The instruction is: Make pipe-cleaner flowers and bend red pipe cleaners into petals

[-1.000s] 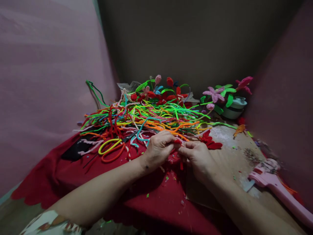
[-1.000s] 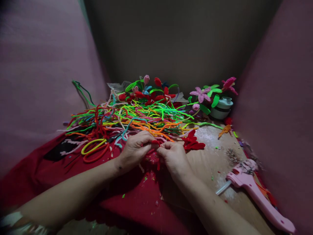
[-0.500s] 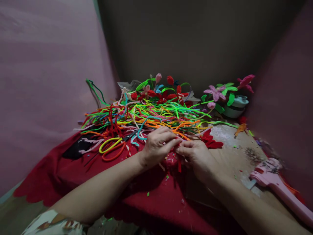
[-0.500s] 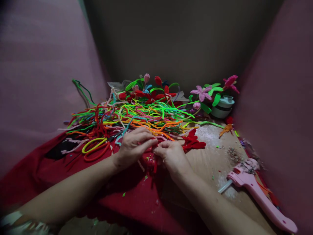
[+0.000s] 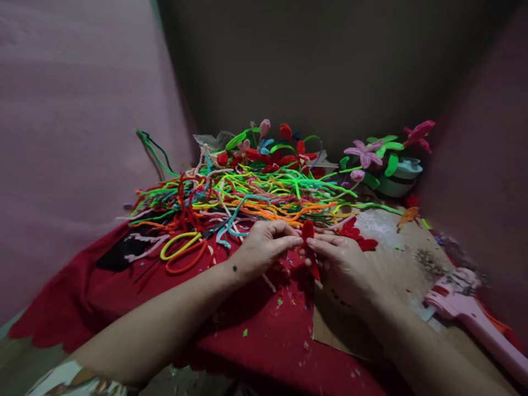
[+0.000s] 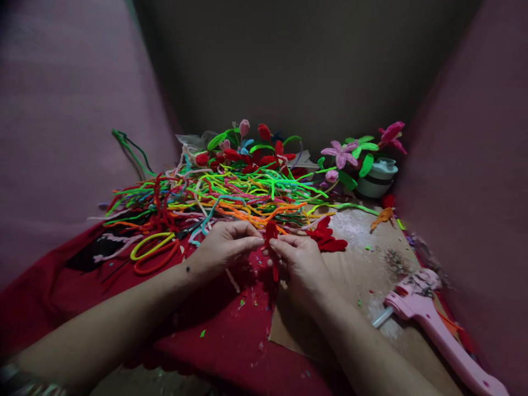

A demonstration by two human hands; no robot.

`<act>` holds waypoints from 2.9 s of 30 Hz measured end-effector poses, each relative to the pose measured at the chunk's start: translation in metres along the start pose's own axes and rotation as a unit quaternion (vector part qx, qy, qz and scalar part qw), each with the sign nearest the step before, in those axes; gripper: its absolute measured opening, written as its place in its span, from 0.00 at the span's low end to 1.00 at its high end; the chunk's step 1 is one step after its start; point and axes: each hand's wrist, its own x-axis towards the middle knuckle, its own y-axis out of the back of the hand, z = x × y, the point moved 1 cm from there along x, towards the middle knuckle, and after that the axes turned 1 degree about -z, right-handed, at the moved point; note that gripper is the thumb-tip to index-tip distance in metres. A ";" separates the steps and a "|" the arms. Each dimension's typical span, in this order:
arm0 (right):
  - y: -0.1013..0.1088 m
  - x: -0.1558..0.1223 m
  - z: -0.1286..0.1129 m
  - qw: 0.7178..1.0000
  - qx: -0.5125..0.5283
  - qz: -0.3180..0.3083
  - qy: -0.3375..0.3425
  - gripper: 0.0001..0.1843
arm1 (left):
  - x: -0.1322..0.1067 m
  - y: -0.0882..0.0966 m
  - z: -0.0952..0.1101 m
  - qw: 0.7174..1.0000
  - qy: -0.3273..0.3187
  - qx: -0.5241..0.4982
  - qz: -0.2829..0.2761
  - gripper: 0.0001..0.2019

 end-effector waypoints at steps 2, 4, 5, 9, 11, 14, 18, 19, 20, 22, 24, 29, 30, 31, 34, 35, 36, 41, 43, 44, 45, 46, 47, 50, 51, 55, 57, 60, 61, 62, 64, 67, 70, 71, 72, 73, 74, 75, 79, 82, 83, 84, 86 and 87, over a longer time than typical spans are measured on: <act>0.002 0.001 -0.001 1.000 0.006 -0.012 0.000 0.06 | 0.000 0.000 -0.001 1.000 0.022 -0.005 -0.004 0.09; 0.004 0.001 -0.002 1.000 0.004 -0.009 -0.003 0.07 | 0.000 0.000 -0.001 0.999 0.041 -0.014 -0.012 0.09; 0.005 0.001 -0.003 1.000 -0.001 -0.003 -0.009 0.06 | 0.000 -0.001 0.000 0.999 0.048 -0.019 -0.016 0.09; 0.006 0.001 -0.005 0.999 -0.046 0.002 -0.028 0.08 | -0.002 -0.001 0.003 0.998 0.058 -0.019 -0.018 0.09; 0.006 0.002 -0.004 0.997 -0.074 0.005 -0.024 0.10 | -0.002 0.000 0.004 0.998 0.059 -0.016 -0.015 0.09; 0.006 0.003 -0.002 0.997 -0.081 0.011 -0.008 0.10 | -0.001 0.001 0.001 0.997 0.048 -0.055 -0.017 0.09; 0.006 0.004 0.000 0.999 -0.044 0.016 0.008 0.10 | 0.001 0.000 -0.007 0.984 0.058 -0.163 -0.037 0.14; 0.006 0.004 0.000 0.999 -0.036 0.019 0.012 0.10 | 0.001 -0.001 -0.009 0.982 0.072 -0.165 -0.052 0.15; 0.006 0.004 0.000 0.999 -0.028 0.020 0.016 0.09 | 0.001 -0.002 -0.010 0.981 0.090 -0.160 -0.070 0.14; 0.006 0.004 0.001 0.999 -0.015 0.013 0.025 0.08 | 0.000 -0.006 -0.012 0.976 0.124 -0.147 -0.101 0.11; 0.005 0.004 0.003 0.999 -0.006 0.003 0.032 0.07 | -0.002 -0.009 -0.013 0.973 0.139 -0.147 -0.114 0.09; 0.003 0.003 0.005 0.998 -0.048 0.016 0.043 0.09 | -0.003 -0.011 -0.008 0.979 0.125 -0.128 -0.097 0.06; 0.003 0.003 0.004 0.997 -0.061 0.021 0.044 0.09 | -0.003 -0.011 -0.007 0.980 0.129 -0.123 -0.090 0.06; 0.002 0.002 0.003 0.996 -0.073 0.026 0.046 0.09 | -0.004 -0.011 -0.006 0.981 0.133 -0.118 -0.082 0.06; 0.001 0.001 0.001 0.992 -0.107 0.039 0.050 0.08 | -0.003 -0.011 -0.005 0.984 0.120 -0.116 -0.061 0.08; 0.000 0.000 0.000 0.991 -0.114 0.043 0.050 0.07 | -0.003 -0.011 -0.006 0.985 0.109 -0.120 -0.060 0.09; -0.001 0.000 -0.001 0.991 -0.117 0.044 0.048 0.06 | -0.003 -0.011 -0.007 0.985 0.100 -0.125 -0.060 0.10; -0.006 -0.003 -0.004 0.990 -0.127 0.041 0.041 0.07 | -0.003 -0.013 -0.010 0.984 0.093 -0.132 -0.080 0.10; -0.005 -0.003 -0.003 0.991 -0.118 0.039 0.044 0.07 | -0.003 -0.014 -0.011 0.987 0.079 -0.122 -0.067 0.08; -0.005 -0.003 -0.002 0.992 -0.107 0.039 0.046 0.06 | -0.004 -0.014 -0.012 0.990 0.065 -0.109 -0.053 0.07; -0.004 -0.003 -0.001 0.994 -0.092 0.039 0.046 0.07 | -0.004 -0.013 -0.013 0.995 0.043 -0.087 -0.037 0.06; -0.003 -0.002 0.000 0.995 -0.078 0.039 0.042 0.07 | -0.005 -0.013 -0.014 0.998 0.008 -0.055 -0.023 0.04; -0.002 -0.002 0.000 0.997 -0.063 0.040 0.037 0.07 | -0.006 -0.012 -0.016 0.999 -0.038 -0.012 -0.012 0.04; -0.003 -0.002 0.001 0.999 -0.028 0.036 0.023 0.07 | -0.010 -0.011 -0.018 0.973 -0.192 0.123 -0.021 0.06; -0.003 -0.002 0.001 0.999 -0.018 0.038 0.022 0.07 | -0.011 -0.010 -0.018 0.963 -0.223 0.148 -0.027 0.07; -0.006 -0.005 0.000 0.999 -0.012 0.039 0.032 0.06 | -0.009 -0.007 -0.010 0.990 -0.129 0.054 -0.026 0.05; -0.006 -0.006 -0.001 0.997 -0.050 0.036 0.052 0.06 | -0.007 -0.006 -0.007 0.997 -0.006 -0.058 -0.059 0.07; -0.004 -0.008 -0.005 0.980 -0.155 0.038 0.118 0.05 | -0.003 -0.005 -0.007 0.976 0.112 -0.142 -0.122 0.11; -0.004 -0.008 -0.006 0.971 -0.190 0.037 0.142 0.04 | -0.002 -0.005 -0.008 0.972 0.128 -0.145 -0.133 0.11; -0.003 -0.008 -0.006 0.961 -0.220 0.036 0.162 0.05 | -0.002 -0.004 -0.009 0.970 0.138 -0.144 -0.140 0.11; -0.001 -0.007 -0.004 0.946 -0.261 0.041 0.188 0.06 | -0.001 -0.005 -0.010 0.972 0.140 -0.122 -0.144 0.10; 0.001 -0.005 0.003 0.952 -0.237 0.058 0.186 0.05 | -0.004 -0.005 -0.010 0.995 0.042 0.026 -0.087 0.08; -0.001 -0.002 0.011 0.987 -0.104 0.055 0.105 0.04 | -0.009 -0.007 -0.009 0.949 -0.148 0.278 -0.007 0.07; -0.003 -0.001 0.013 0.994 -0.058 0.053 0.070 0.06 | -0.011 -0.007 -0.009 0.917 -0.196 0.347 -0.002 0.09; -0.004 -0.001 0.014 0.998 -0.019 0.053 0.040 0.09 | -0.013 -0.007 -0.009 0.887 -0.229 0.401 -0.007 0.11; -0.006 0.000 0.014 0.998 0.011 0.054 0.016 0.10 | -0.014 -0.007 -0.009 0.862 -0.251 0.440 -0.016 0.12; -0.007 0.000 0.014 0.998 0.033 0.053 0.000 0.10 | -0.015 -0.006 -0.009 0.844 -0.267 0.465 -0.026 0.14; -0.007 0.000 0.013 0.998 0.049 0.049 -0.009 0.10 | -0.016 -0.005 -0.009 0.833 -0.277 0.478 -0.031 0.15; -0.007 -0.002 0.004 0.998 0.057 0.027 0.013 0.07 | -0.012 0.000 -0.008 0.880 -0.268 0.393 0.008 0.11; -0.007 -0.005 -0.004 0.998 0.055 0.018 0.040 0.07 | -0.003 0.005 -0.010 0.966 -0.179 0.169 0.077 0.07; -0.006 -0.006 -0.006 0.997 0.060 0.011 0.040 0.07 | 0.000 0.006 -0.010 0.986 -0.130 0.077 0.074 0.07; -0.006 -0.007 -0.008 0.997 0.065 0.004 0.039 0.08 | 0.003 0.007 -0.011 0.996 -0.074 -0.011 0.048 0.08; -0.005 -0.008 -0.010 0.997 0.066 -0.015 0.042 0.08 | 0.007 0.006 -0.013 0.986 0.034 -0.153 -0.061 0.11; -0.005 -0.008 -0.011 0.997 0.058 -0.023 0.048 0.08 | 0.008 0.005 -0.013 0.968 0.081 -0.202 -0.121 0.12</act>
